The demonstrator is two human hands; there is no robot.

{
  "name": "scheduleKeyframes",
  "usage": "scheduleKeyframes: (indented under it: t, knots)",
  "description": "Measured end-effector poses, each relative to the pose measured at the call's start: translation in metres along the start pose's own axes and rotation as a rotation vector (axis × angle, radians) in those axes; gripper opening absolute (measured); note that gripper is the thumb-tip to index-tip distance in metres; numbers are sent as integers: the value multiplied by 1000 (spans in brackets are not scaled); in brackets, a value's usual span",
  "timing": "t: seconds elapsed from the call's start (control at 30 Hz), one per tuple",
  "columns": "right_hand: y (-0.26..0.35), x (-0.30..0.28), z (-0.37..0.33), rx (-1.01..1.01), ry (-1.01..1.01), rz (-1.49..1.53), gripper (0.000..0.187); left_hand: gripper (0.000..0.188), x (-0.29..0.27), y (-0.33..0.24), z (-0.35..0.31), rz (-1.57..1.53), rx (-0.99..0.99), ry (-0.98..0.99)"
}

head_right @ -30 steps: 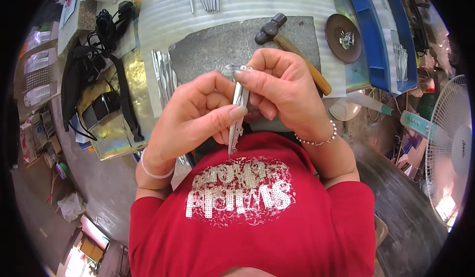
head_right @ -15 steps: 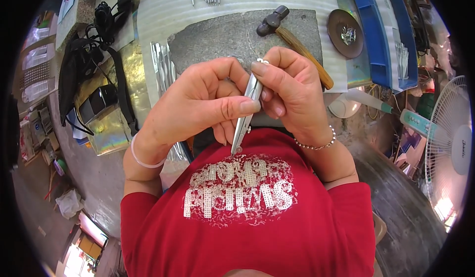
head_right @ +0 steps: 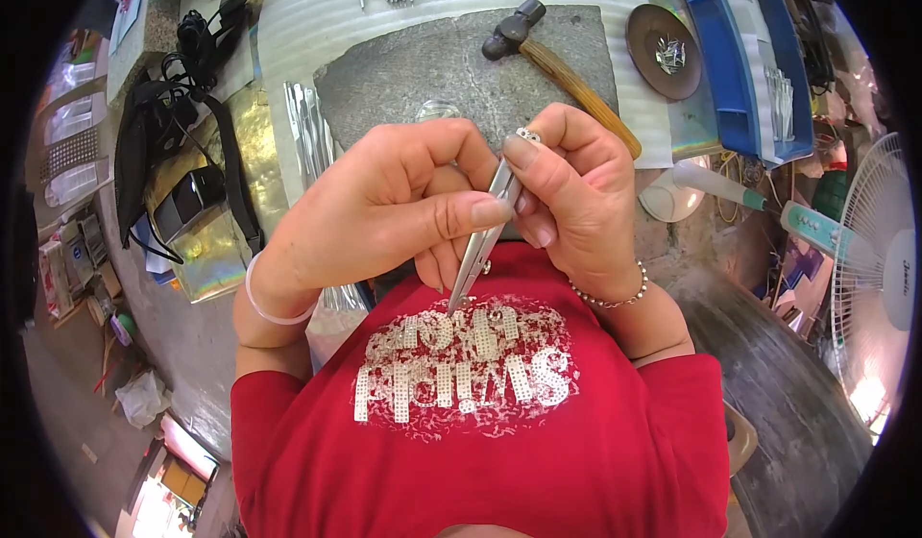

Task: The recorder is hammering and shaping small metal strips on a stone anvil using a hammer and a punch tool.

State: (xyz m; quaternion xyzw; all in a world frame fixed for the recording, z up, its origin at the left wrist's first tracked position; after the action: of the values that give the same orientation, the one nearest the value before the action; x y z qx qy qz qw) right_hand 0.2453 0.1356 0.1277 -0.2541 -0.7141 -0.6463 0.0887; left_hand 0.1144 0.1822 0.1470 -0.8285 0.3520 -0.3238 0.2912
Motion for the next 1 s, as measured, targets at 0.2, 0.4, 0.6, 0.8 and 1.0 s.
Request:
scheduleKeyframes:
  t: [0.2,0.4,0.6,0.8,1.0]
  knots:
    - [2,-1,-3,81,5,81,15,19,5,-3,-1,-107,-40,60]
    - [-2,-3,-11,89,-17,119,14,16,5,9,8,-206,-52,122]
    - [-10,-1,-16,155,34,149,14,20,11,26,6,-318,-16,218]
    - [-14,5,-12,193,57,123,15,21,9,41,2,-466,11,138]
    - [-18,10,-4,211,77,112,16,21,2,43,1,-513,48,119]
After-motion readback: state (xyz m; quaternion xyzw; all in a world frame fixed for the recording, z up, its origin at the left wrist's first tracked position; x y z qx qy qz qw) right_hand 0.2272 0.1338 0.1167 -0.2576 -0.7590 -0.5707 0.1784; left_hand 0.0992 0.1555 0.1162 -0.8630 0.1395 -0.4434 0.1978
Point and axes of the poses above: each hand's wrist, its own z-axis towards the middle knuckle, its own x-axis out of the palm, y = z × x, the point moved 5 cm from there along z, towards the middle knuckle, and after that the axes turned 15 degrees about -x, right-handed, at the moved point
